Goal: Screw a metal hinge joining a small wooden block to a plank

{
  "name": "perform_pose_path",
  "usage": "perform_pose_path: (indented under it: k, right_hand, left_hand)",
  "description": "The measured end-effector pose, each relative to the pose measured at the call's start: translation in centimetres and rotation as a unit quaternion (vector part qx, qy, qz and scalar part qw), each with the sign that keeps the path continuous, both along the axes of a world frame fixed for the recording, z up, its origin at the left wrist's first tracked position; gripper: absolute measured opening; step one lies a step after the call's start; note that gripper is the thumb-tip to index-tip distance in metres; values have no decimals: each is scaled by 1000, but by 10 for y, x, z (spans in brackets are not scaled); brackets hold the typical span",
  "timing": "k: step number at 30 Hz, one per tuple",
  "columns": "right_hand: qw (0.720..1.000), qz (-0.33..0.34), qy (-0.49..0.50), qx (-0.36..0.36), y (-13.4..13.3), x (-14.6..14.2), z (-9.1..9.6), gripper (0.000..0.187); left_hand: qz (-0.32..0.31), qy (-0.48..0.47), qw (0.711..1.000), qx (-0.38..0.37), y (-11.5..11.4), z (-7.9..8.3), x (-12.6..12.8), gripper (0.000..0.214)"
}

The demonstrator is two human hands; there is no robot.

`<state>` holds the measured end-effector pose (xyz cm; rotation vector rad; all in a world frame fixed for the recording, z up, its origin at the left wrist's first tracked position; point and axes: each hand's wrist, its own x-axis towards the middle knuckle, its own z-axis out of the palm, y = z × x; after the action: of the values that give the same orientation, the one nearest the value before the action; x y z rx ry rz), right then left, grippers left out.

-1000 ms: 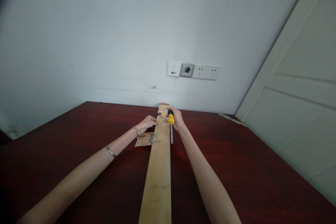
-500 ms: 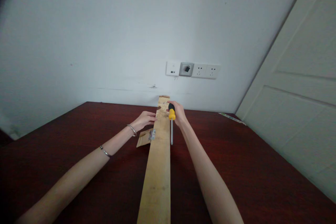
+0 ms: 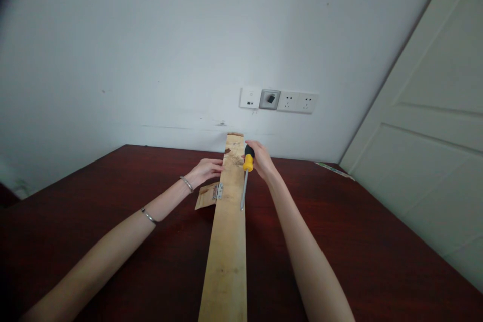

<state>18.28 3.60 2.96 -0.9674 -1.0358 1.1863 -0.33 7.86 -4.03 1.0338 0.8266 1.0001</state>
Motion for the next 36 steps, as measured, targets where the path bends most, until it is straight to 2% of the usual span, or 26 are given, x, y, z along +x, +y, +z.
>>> perform_pose_path:
  k: [4,7,13,17,22,25,30,36]
  right_hand:
    - [998,4,-42,55,-14,10,21,26]
    - [986,-14,-84,142,-31,11,36,34]
    - [920,-54,-139,363,-55,-4,47,39]
    - [884,-66,-160,434,-60,-15,45,40]
    - [860,-90,-175,471,-63,-25,41,38]
    - [855,-87,-179,478,-59,-28,36,38]
    - [863,-100,-174,464,-50,-31,28,40]
    - [885,-86,-190,416,-53,-35,26,40]
  left_hand:
    - [4,1,1000,-2,0,-1,0,24]
    - [9,1,1000,-8,0,-1,0,24]
    - [-3,-6,1000,-7,1,-3,1,22]
    - [7,-6,1000,-18,5,-7,2,23]
    - [-5,-9,1000,-26,8,-10,1,25]
    - [3,-10,1000,-29,8,-10,1,26]
    - [12,-17,999,-34,7,-10,2,27]
    - [12,-23,999,-29,7,-12,2,24]
